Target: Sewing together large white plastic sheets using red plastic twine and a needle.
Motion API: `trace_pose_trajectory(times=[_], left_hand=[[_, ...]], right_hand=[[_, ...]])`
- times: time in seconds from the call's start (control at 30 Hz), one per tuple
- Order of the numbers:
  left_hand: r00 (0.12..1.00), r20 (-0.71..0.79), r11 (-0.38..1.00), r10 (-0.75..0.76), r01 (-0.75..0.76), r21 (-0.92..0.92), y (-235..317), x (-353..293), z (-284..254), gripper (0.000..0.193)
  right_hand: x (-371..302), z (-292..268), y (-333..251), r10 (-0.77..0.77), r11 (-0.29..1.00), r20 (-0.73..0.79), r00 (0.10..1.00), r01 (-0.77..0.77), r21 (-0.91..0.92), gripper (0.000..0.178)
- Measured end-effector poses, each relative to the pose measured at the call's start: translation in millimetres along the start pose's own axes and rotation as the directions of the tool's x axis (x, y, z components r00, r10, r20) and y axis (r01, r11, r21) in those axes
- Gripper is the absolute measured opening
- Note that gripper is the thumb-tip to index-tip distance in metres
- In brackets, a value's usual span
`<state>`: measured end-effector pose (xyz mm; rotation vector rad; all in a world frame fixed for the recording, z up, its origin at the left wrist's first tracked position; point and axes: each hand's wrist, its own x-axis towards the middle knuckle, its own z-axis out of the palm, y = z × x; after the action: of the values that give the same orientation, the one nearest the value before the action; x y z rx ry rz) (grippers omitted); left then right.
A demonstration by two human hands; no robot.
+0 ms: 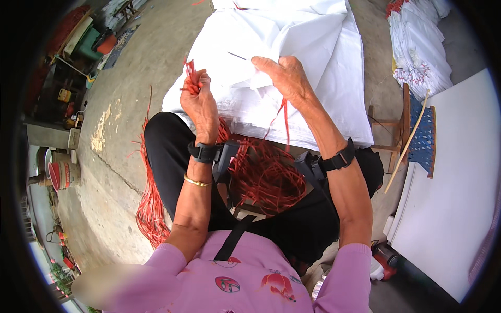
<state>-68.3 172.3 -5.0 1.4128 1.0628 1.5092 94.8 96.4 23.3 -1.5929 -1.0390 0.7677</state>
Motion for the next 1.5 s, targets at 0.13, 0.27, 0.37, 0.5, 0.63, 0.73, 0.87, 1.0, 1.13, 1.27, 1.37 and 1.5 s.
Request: trace_pose_trajectory(times=[0.13,0.27,0.37,0.5,0.63,0.73,0.87,1.0,1.13,1.27,1.37,1.5], left_hand=[[0.995,0.073,0.994,-0.061,0.068,-0.087,18,-25,-8,0.014],[0.978,0.175,0.981,0.117,-0.141,0.136,7,-39,10,0.018],[0.958,0.152,0.900,0.241,-0.280,0.334,-1,-13,20,0.012],[0.995,0.088,0.959,0.043,-0.065,0.274,12,1,18,0.013],[0.960,0.178,0.966,-0.216,0.237,-0.105,7,-29,22,0.029],[0.957,0.138,0.966,-0.254,0.258,-0.014,5,-37,45,0.027],[0.879,0.127,0.861,-0.460,0.476,-0.181,-22,-20,60,0.023],[0.733,0.316,0.739,-0.602,0.662,-0.128,0,-36,2,0.019],[0.901,0.243,0.904,-0.361,0.401,-0.146,-10,-65,-29,0.029],[0.934,0.323,0.956,0.153,-0.223,0.193,16,-56,-9,0.046],[0.929,0.311,0.800,0.202,-0.339,0.494,34,-43,5,0.049],[0.973,0.135,0.812,0.188,-0.231,0.535,15,-22,4,0.020]], right_hand=[[1,-2,2,0.059,0.995,-0.001,0.998,-0.059,0.077,0.043],[2,-3,6,0.107,0.993,0.034,0.994,-0.108,0.044,0.042],[6,-2,15,0.143,0.987,0.010,0.990,-0.142,-0.080,0.042],[-1,-1,0,0.090,0.983,0.032,0.995,-0.094,0.156,0.043],[-9,-1,-15,0.064,0.972,-0.042,0.997,-0.053,0.228,0.043],[-9,1,-12,0.090,0.965,-0.042,0.995,-0.077,0.251,0.041],[-8,-2,-10,0.130,0.922,-0.033,0.991,-0.109,0.373,0.033],[-4,-14,-10,0.131,0.923,-0.115,0.985,-0.079,0.375,0.030],[-1,-13,-6,0.089,0.953,-0.130,0.988,-0.047,0.299,0.032],[-3,-10,-2,0.013,0.984,-0.105,0.994,0.006,0.178,0.036],[2,-7,4,0.018,0.999,-0.125,0.992,-0.015,0.031,0.044],[0,-4,7,-0.033,0.989,-0.149,0.988,0.012,-0.144,0.056]])
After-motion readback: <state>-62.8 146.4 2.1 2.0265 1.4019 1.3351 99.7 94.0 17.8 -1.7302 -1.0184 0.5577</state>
